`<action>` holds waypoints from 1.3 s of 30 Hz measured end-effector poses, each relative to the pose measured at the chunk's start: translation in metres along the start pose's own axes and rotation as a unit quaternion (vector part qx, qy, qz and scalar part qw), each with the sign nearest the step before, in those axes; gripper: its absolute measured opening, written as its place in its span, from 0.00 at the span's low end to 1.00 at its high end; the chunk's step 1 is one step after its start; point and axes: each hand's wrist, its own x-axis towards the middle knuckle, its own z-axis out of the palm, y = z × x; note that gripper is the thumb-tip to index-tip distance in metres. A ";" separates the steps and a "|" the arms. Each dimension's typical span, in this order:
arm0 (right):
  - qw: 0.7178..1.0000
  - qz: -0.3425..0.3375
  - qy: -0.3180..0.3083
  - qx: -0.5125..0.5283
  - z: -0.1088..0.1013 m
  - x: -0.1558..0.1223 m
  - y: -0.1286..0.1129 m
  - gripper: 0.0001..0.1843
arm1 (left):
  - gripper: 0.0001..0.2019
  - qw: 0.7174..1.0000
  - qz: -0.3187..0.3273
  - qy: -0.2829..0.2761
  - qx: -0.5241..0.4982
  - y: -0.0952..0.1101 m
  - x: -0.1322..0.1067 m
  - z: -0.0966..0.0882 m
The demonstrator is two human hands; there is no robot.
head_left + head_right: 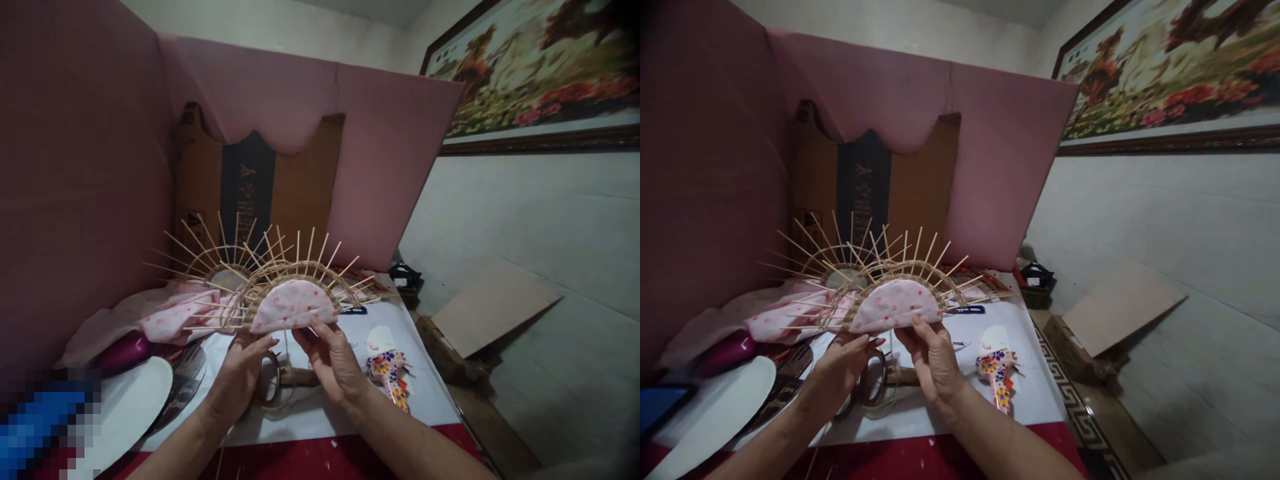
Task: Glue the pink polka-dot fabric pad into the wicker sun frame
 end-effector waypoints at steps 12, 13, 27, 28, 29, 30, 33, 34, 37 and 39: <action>0.999 0.032 0.036 -0.025 -0.005 -0.003 0.004 0.08 | 0.11 0.999 -0.012 0.039 0.034 0.001 0.002 -0.002; 0.998 0.034 0.044 -0.024 -0.006 -0.003 0.005 0.08 | 0.11 0.999 -0.015 0.033 0.038 0.001 0.001 -0.001; 0.995 0.079 0.059 -0.012 -0.008 -0.003 0.008 0.14 | 0.15 0.978 0.029 0.044 0.203 -0.008 0.004 -0.010; 0.995 0.069 0.068 -0.007 -0.008 -0.002 0.008 0.14 | 0.15 0.972 0.036 0.055 0.225 -0.009 0.004 -0.010; 0.995 0.054 0.080 -0.001 -0.007 0.000 0.007 0.14 | 0.15 0.968 0.042 0.065 0.240 -0.010 0.004 -0.011; 0.995 0.036 0.095 0.005 -0.007 0.001 0.006 0.14 | 0.15 0.965 0.047 0.074 0.247 -0.010 0.004 -0.011; 0.991 -0.002 0.133 0.006 -0.008 0.005 0.004 0.14 | 0.11 0.933 0.121 0.111 0.320 -0.006 0.001 -0.011; 0.990 -0.004 0.138 0.002 -0.008 0.005 0.003 0.14 | 0.10 0.903 0.179 0.125 0.370 -0.003 0.000 -0.012; 0.991 -0.003 0.135 -0.012 -0.008 0.003 0.003 0.15 | 0.02 0.759 0.376 0.149 0.510 0.009 -0.001 -0.014; 0.992 -0.005 0.123 -0.022 -0.008 0.001 0.005 0.16 | 0.07 0.683 0.443 0.163 0.558 0.017 0.002 -0.018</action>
